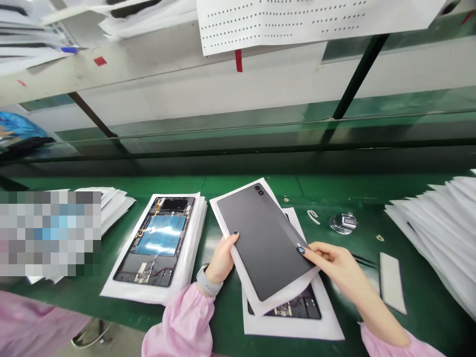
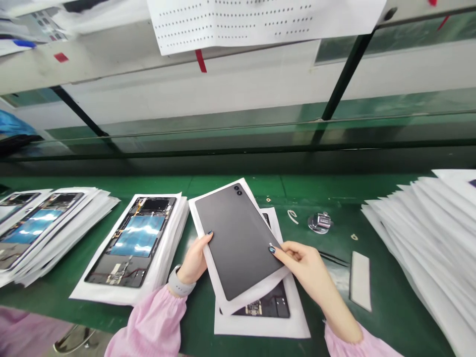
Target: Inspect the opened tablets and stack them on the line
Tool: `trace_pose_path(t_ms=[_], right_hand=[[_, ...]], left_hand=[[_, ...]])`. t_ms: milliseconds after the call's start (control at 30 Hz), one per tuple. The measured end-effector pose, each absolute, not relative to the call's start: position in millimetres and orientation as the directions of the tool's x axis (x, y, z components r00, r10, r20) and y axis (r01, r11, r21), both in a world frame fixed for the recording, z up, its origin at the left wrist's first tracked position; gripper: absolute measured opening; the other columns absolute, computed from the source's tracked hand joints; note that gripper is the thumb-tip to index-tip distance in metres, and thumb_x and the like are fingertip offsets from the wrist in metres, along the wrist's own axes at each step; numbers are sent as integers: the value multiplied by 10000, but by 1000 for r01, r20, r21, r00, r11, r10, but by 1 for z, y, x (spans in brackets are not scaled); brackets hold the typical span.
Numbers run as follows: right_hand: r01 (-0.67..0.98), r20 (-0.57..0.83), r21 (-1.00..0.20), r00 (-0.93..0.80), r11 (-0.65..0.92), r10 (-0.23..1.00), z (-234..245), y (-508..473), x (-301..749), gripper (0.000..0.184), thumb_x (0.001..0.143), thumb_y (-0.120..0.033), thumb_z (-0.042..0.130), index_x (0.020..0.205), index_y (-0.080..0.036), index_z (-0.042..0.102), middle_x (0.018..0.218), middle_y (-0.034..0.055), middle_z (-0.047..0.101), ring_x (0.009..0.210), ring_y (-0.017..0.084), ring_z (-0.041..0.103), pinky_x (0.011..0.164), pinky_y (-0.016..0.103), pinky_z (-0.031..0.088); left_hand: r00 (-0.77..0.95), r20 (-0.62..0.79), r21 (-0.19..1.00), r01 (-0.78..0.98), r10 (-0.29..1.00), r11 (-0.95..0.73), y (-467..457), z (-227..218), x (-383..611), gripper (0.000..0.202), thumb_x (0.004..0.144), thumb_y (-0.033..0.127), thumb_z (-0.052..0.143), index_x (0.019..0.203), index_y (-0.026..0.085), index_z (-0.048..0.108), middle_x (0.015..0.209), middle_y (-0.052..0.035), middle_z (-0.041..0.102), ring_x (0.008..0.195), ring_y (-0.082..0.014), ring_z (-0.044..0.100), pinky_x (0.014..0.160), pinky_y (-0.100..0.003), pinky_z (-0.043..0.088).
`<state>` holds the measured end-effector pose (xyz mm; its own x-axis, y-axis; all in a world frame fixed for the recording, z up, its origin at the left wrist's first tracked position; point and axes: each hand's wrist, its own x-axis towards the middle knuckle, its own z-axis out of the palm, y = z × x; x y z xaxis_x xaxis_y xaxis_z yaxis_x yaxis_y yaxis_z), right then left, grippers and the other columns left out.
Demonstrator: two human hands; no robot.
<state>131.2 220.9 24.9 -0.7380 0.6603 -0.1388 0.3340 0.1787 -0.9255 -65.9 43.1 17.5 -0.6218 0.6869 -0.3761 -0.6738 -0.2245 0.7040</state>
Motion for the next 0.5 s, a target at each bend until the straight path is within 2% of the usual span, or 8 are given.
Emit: trace_pose_path(t_ms=[67,133,200,267,367,500], right_hand=[[274,-163,-959,-737,69,656,24,220,134,403,769,-585,725,705,-188,693,647,19,576,583,174,498,533,275,406],[131,-125,-990,-733,-42,669,23,214,133,340,791,-543,732,895,-220,741,816,57,688,683,211,600,604,294,500],[-63,-41,-989,-741,-131,670,19,203,130,403,811,-524,721,1139,-291,699,1057,83,725,860,253,673,726,338,565],[-200,41,-965,-759,-172,649,14,189,125,516,820,-509,717,1299,-355,601,1216,88,696,986,275,689,778,373,592],[-179,29,-966,-790,-185,612,9,174,118,621,861,-437,700,1434,-384,467,1319,103,653,1064,287,688,807,405,612],[-212,64,-968,-731,-136,680,7,176,120,536,942,-366,593,1456,-406,446,1325,87,658,1083,283,693,852,433,614]], left_hand=[[-621,-350,709,-665,702,-235,43,16,-65,393,618,359,876,930,158,748,996,-107,791,1216,-369,611,1100,-485,421],[-609,-333,702,-670,720,-242,44,16,-63,408,642,375,868,963,156,744,1057,-115,781,1254,-367,584,1129,-492,387],[-586,-315,691,-680,746,-243,44,17,-61,412,676,386,854,993,152,737,1122,-124,765,1279,-361,566,1149,-488,362],[-564,-298,680,-692,770,-243,45,18,-59,398,703,381,842,1010,153,733,1172,-127,750,1291,-355,558,1159,-480,352],[-534,-297,645,-723,792,-246,46,17,-57,368,722,355,831,1013,153,731,1193,-132,742,1296,-356,555,1159,-476,353],[-473,-347,575,-789,810,-214,45,15,-59,402,733,363,815,1040,116,732,1141,-157,759,1305,-378,542,1159,-475,352]])
